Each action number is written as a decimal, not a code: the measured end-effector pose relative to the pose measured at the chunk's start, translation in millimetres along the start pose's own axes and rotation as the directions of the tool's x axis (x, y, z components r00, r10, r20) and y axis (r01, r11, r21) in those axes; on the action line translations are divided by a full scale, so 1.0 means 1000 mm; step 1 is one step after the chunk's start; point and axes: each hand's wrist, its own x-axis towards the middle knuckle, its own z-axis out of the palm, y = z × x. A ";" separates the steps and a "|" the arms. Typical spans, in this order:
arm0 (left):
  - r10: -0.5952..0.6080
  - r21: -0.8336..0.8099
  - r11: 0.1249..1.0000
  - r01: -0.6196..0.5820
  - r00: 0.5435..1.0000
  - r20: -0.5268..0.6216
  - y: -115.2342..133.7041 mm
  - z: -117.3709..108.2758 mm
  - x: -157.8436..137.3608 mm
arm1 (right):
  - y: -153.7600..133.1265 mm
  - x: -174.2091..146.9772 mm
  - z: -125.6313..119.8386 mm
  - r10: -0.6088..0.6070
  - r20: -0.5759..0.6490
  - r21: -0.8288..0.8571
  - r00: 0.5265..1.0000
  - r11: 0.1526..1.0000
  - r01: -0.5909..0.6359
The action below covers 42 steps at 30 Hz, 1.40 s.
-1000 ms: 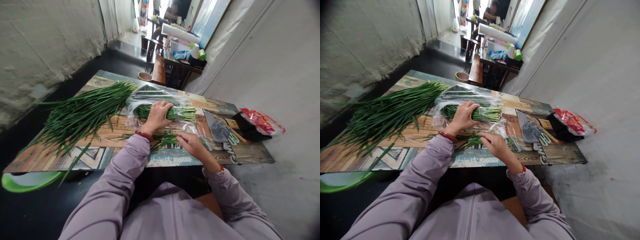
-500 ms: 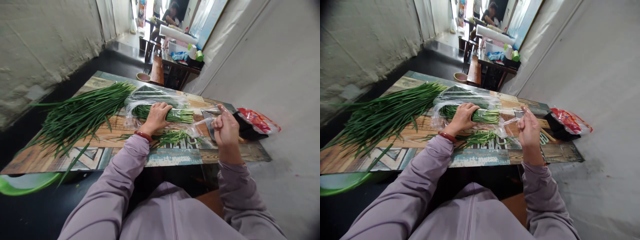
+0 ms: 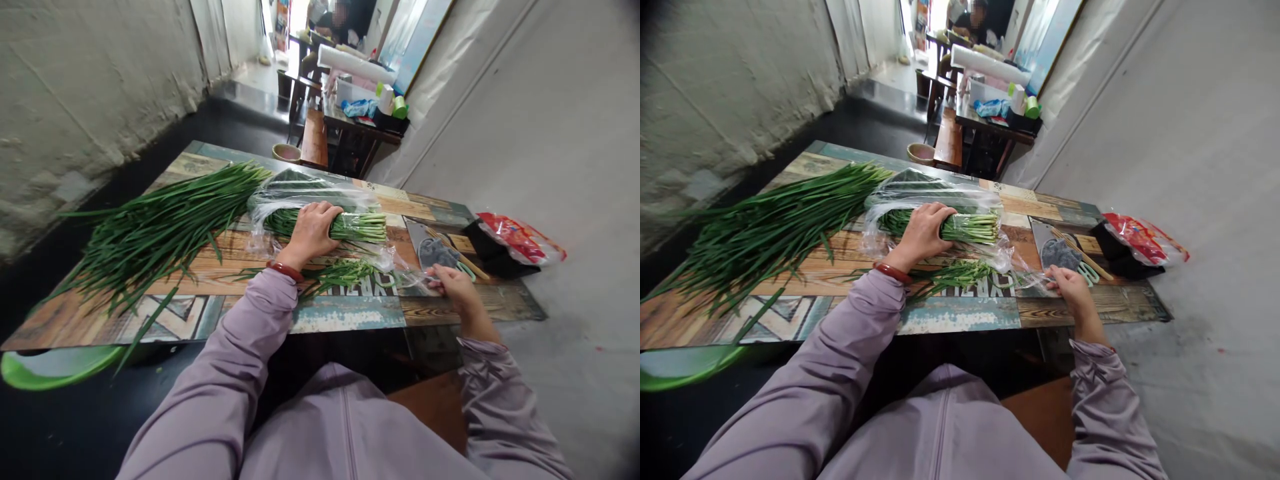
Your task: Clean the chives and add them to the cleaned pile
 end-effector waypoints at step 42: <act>0.059 0.046 0.997 -0.062 0.996 0.072 0.002 0.005 -0.002 | -0.054 0.008 0.056 -0.232 0.033 0.062 0.972 0.971 0.230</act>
